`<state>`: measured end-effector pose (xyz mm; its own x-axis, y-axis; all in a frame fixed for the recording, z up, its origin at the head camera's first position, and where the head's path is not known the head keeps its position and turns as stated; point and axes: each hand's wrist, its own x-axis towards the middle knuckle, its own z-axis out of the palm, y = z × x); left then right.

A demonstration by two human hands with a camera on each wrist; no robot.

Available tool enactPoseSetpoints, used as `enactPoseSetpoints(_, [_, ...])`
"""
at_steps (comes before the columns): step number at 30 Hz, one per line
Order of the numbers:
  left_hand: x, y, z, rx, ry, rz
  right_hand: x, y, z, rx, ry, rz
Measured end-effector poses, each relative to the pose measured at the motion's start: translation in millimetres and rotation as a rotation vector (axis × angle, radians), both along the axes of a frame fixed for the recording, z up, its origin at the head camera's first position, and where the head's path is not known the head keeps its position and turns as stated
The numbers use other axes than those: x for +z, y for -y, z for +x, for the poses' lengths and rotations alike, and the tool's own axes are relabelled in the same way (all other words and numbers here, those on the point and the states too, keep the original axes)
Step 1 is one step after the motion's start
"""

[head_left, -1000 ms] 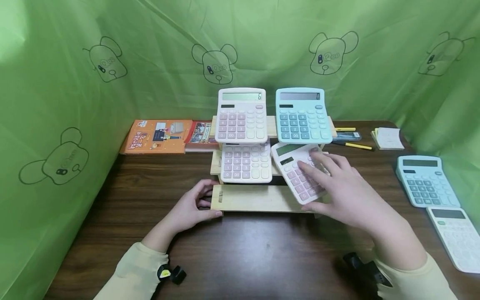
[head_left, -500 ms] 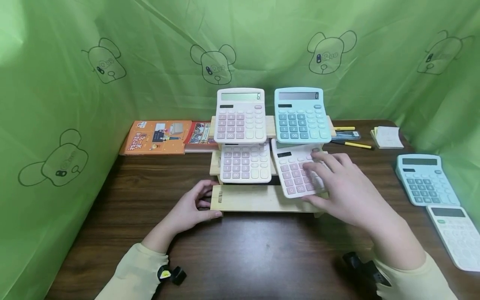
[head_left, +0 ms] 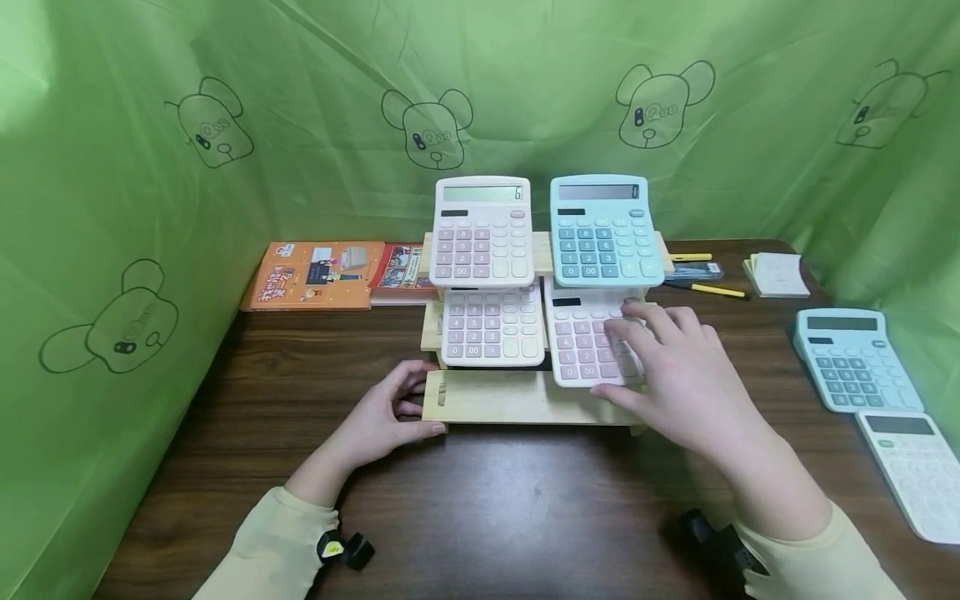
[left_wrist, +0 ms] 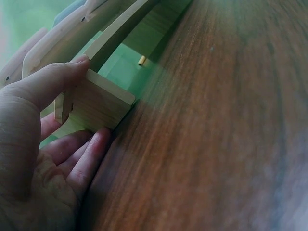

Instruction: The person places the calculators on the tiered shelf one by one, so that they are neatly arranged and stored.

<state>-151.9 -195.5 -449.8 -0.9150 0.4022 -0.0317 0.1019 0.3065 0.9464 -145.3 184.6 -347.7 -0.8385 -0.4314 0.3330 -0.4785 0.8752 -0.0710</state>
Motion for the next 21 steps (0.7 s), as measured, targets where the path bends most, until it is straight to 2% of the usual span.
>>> enactPoseSetpoints(21, [3.2, -0.7, 0.7, 0.003, 0.007, -0.005, -10.9, 1.1, -10.4, -0.035, -0.002, -0.070])
